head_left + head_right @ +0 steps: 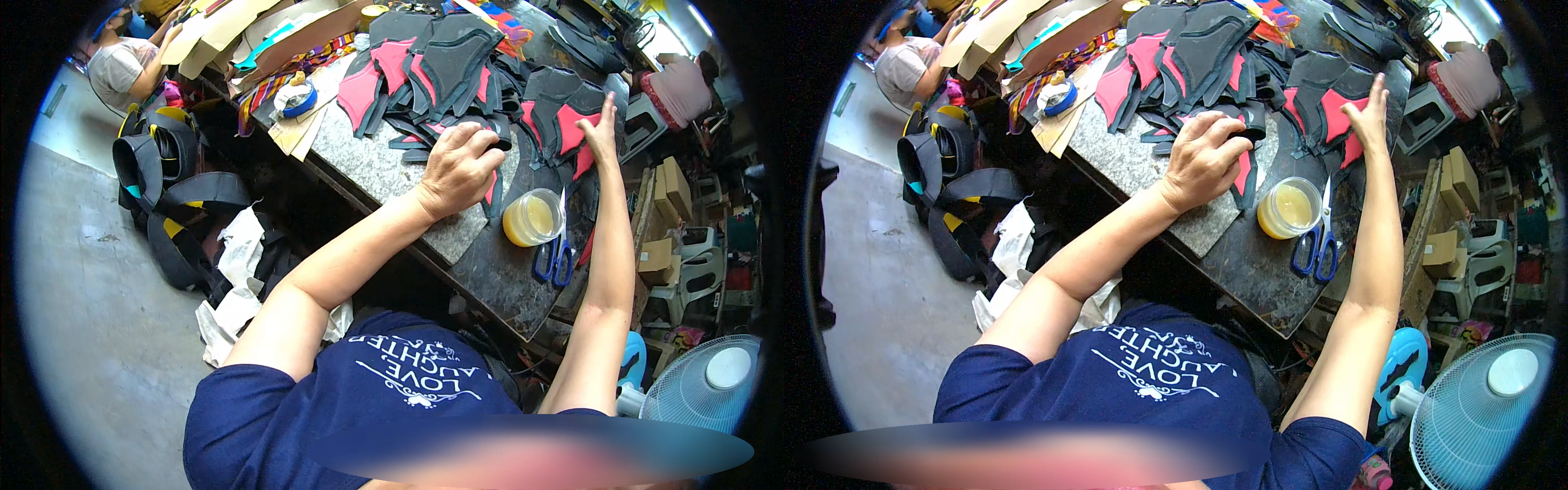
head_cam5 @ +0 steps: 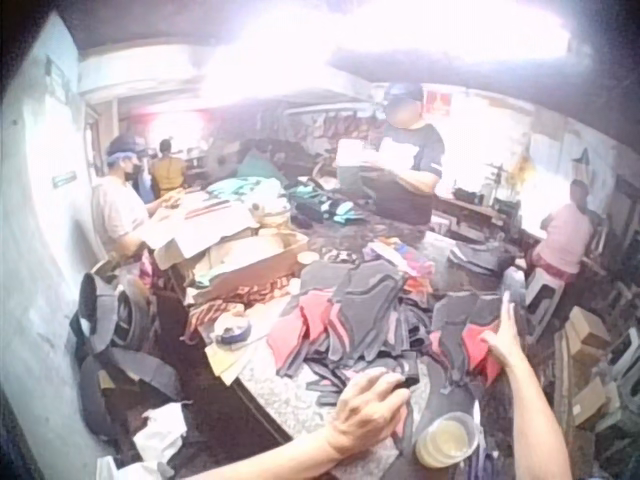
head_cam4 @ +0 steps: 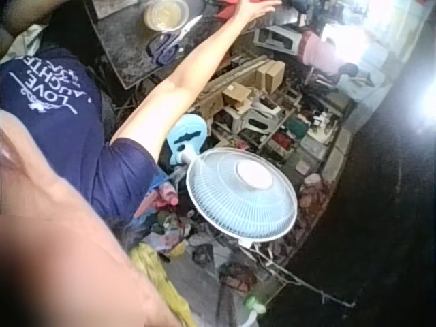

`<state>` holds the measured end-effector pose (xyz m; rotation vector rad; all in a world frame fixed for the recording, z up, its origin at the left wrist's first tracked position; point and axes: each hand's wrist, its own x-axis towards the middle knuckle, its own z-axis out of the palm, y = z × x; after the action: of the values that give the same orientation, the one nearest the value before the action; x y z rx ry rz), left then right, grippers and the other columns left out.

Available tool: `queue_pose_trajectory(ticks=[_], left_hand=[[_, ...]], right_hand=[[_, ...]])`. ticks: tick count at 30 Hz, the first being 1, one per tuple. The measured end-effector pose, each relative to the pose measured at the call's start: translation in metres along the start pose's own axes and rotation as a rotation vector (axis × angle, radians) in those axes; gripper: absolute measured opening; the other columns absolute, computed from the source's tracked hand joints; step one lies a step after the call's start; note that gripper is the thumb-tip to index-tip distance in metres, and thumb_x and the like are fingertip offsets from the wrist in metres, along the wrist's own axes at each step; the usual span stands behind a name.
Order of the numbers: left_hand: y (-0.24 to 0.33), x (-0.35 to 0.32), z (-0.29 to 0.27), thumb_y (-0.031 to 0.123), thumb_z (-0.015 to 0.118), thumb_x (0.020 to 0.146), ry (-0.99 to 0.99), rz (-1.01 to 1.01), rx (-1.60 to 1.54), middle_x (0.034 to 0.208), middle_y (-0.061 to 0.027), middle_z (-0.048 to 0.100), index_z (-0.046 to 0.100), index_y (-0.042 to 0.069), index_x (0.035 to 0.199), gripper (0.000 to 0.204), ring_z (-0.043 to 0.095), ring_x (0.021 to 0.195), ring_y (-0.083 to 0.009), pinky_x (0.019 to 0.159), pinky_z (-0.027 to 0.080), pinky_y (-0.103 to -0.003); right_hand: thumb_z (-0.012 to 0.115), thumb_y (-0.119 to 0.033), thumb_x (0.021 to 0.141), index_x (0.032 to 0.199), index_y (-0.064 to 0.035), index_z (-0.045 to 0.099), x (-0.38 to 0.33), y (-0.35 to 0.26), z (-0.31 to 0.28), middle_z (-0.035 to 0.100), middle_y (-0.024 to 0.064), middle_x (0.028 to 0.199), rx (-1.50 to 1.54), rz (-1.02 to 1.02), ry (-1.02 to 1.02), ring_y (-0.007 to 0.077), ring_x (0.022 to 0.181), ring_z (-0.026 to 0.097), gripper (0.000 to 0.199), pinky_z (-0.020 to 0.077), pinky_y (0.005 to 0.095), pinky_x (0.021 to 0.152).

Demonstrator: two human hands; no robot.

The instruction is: The person repeatedly picks up black and red fabric pieces, trims edges with scissors, and places them back on the table. The person handles each piece one at a time, turning them over and trimming small sections.

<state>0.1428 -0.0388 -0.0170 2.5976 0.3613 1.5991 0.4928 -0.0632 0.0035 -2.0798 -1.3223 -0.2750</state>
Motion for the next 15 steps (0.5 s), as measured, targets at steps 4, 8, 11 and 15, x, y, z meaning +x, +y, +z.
queue_pose_trajectory(ticks=[4, 8, 11, 15], left_hand=[[0.003, -0.002, 0.0, 0.008, 0.068, 0.067, 0.004, -0.021, 0.038, 0.113, -0.006, 0.059, 0.066, 0.013, 0.091, 0.025, 0.052, 0.11, -0.0293, 0.094, 0.04, -0.042], [0.004, -0.003, 0.0, 0.008, 0.068, 0.066, 0.02, -0.011, 0.077, 0.114, -0.0055, 0.059, 0.066, 0.014, 0.09, 0.025, 0.052, 0.111, -0.0277, 0.094, 0.038, -0.042], [0.003, -0.002, -0.001, 0.01, 0.066, 0.068, 0.058, -0.002, 0.082, 0.111, -0.0057, 0.057, 0.065, 0.015, 0.087, 0.021, 0.051, 0.111, -0.0271, 0.094, 0.037, -0.043], [0.006, 0.001, -0.008, 0.009, 0.066, 0.068, 0.116, -0.012, 0.086, 0.112, -0.0055, 0.057, 0.065, 0.016, 0.089, 0.022, 0.05, 0.112, -0.0267, 0.094, 0.036, -0.044]], right_hand=[[0.067, -0.02, 0.076, 0.154, -0.0087, 0.015, -0.005, 0.03, -0.002, 0.041, 0.0304, 0.141, 0.102, 0.078, 0.211, 0.0399, 0.132, 0.04, 0.094, 0.0356, 0.0435, 0.108], [0.077, -0.029, 0.071, 0.154, -0.017, 0.017, -0.016, 0.03, -0.007, 0.049, 0.0285, 0.125, -0.321, 0.197, 0.29, 0.0434, 0.113, 0.051, 0.103, 0.0428, 0.0453, 0.099], [0.077, -0.027, 0.068, 0.154, -0.0197, 0.016, -0.02, 0.018, -0.022, 0.053, 0.0247, 0.12, -0.448, 0.313, 0.14, 0.04, 0.106, 0.056, 0.106, 0.0467, 0.045, 0.093], [0.075, -0.021, 0.065, 0.155, -0.0203, 0.016, -0.028, 0.002, -0.042, 0.057, 0.0201, 0.111, -0.151, 0.104, 0.073, 0.0326, 0.093, 0.062, 0.108, 0.0513, 0.0417, 0.085]])
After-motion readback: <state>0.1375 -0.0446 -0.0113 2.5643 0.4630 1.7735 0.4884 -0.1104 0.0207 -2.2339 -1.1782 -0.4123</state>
